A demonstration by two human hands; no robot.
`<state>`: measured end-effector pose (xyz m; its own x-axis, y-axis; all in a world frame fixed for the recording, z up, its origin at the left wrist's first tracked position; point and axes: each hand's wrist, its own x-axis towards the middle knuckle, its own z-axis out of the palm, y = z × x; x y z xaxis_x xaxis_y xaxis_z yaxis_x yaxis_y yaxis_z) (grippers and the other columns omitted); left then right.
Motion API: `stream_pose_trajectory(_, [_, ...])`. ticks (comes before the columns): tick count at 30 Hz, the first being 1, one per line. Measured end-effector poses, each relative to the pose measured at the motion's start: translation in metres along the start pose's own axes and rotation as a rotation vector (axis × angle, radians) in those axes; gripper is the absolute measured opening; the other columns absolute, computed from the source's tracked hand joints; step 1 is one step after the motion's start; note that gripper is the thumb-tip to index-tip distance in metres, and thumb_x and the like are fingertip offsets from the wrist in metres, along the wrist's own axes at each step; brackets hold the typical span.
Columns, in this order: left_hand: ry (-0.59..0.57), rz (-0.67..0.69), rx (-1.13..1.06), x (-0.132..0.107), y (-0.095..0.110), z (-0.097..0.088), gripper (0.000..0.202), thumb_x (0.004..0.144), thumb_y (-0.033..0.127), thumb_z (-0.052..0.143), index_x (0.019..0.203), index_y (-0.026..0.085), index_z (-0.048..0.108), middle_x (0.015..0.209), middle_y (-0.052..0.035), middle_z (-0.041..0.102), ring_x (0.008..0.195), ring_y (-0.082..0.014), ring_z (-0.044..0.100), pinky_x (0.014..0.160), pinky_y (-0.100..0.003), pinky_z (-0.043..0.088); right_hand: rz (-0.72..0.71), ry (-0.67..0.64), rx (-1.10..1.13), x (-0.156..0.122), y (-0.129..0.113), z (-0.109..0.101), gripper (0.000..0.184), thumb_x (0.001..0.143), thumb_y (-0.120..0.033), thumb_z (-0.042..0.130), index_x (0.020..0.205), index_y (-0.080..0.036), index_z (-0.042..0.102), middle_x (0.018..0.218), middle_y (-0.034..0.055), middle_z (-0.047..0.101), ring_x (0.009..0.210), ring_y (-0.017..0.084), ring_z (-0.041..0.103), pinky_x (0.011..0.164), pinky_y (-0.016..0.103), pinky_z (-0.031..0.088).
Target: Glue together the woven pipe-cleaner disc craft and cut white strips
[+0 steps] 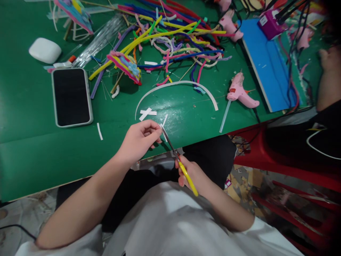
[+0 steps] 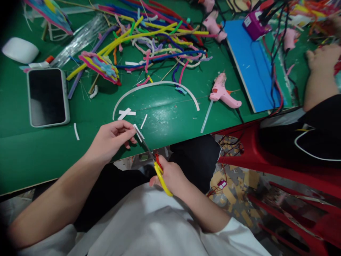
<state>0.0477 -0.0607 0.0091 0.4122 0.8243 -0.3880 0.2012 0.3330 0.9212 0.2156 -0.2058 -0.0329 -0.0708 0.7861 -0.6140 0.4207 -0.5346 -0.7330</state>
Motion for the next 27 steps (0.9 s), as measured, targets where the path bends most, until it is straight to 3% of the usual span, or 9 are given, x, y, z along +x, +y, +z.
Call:
stream_pose_trajectory(6, [-0.016,-0.032,-0.006,0.000,-0.001,0.002,0.016,0.075,0.031,0.065,0.074,0.016,0.060,0.064,0.0003,0.060,0.060,-0.0104,0.061,0.045,-0.015,0.044,-0.029,0.022,-0.005,0.004,0.011,0.005,0.022,0.069,-0.031,0.063,0.083,-0.025,0.048,0.055,-0.0065,0.049,0.047,0.013,0.052,0.045,0.024,0.032])
stream_pose_trajectory(19, [-0.022,-0.058,-0.050,0.001,-0.001,0.003,0.016,0.074,0.031,0.066,0.073,0.016,0.060,0.062,0.0011,0.059,0.058,-0.0098,0.060,0.043,-0.015,0.043,-0.050,0.017,0.011,0.002,-0.005,0.005,0.017,0.079,-0.034,0.055,0.077,-0.023,0.043,0.068,-0.0002,0.064,0.058,0.014,0.060,0.051,0.024,0.037])
stream_pose_trajectory(27, [-0.016,-0.060,-0.057,0.001,-0.001,0.003,0.018,0.073,0.032,0.067,0.073,0.016,0.060,0.061,0.0008,0.059,0.057,-0.0104,0.060,0.043,-0.016,0.043,-0.027,0.010,0.077,0.002,-0.005,0.004,0.016,0.080,-0.036,0.052,0.076,-0.023,0.044,0.058,-0.0024,0.059,0.051,0.013,0.056,0.044,0.022,0.033])
